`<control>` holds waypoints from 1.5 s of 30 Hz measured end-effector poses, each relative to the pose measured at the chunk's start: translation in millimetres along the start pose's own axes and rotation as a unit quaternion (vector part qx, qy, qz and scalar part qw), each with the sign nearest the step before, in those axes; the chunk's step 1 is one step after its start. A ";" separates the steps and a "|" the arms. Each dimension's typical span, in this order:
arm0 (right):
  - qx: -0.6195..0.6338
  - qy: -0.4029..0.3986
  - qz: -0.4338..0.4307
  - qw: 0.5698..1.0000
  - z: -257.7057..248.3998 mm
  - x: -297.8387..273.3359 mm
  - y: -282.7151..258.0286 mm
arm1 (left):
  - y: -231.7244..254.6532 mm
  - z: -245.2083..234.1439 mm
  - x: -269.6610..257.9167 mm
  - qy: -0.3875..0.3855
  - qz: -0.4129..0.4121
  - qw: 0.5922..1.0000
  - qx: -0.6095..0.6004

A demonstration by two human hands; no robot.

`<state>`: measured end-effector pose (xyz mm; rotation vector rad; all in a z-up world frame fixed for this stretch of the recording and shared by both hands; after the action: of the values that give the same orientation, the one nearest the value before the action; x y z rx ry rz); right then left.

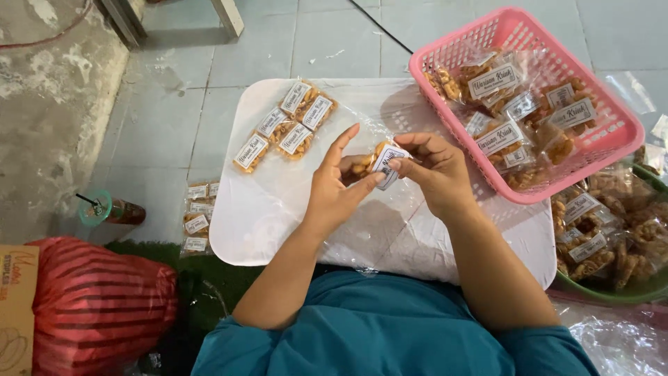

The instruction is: Package small snack items into individual plastic bags and arrange them on a tray

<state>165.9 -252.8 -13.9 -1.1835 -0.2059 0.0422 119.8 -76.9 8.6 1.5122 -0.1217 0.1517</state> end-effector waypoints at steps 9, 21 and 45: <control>0.007 -0.042 -0.001 0.999 13.1 -2.4 -11.6 | 2.3 -3.3 -0.7 0.001 -0.008 1.000 -0.013; 0.006 -0.025 -0.011 1.000 7.0 -2.0 0.8 | -28.4 -9.2 5.0 0.014 -0.054 0.990 -0.130; -0.498 -0.073 -0.550 0.667 59.8 -23.2 -40.7 | -25.1 -27.6 7.2 0.155 -0.134 0.973 -0.108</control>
<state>129.2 -216.8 42.1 -1.9525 -1.1835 -1.2036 130.9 -50.4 -16.4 1.2575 0.3068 0.1505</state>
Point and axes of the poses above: each hand's wrist, its own x-axis towards the middle knuckle, its own z-axis out of the palm, y = z × x, the point moved 3 cm from there along x, towards the middle knuckle, and after that the axes turned 2 degrees about x, right-handed, at the moved point
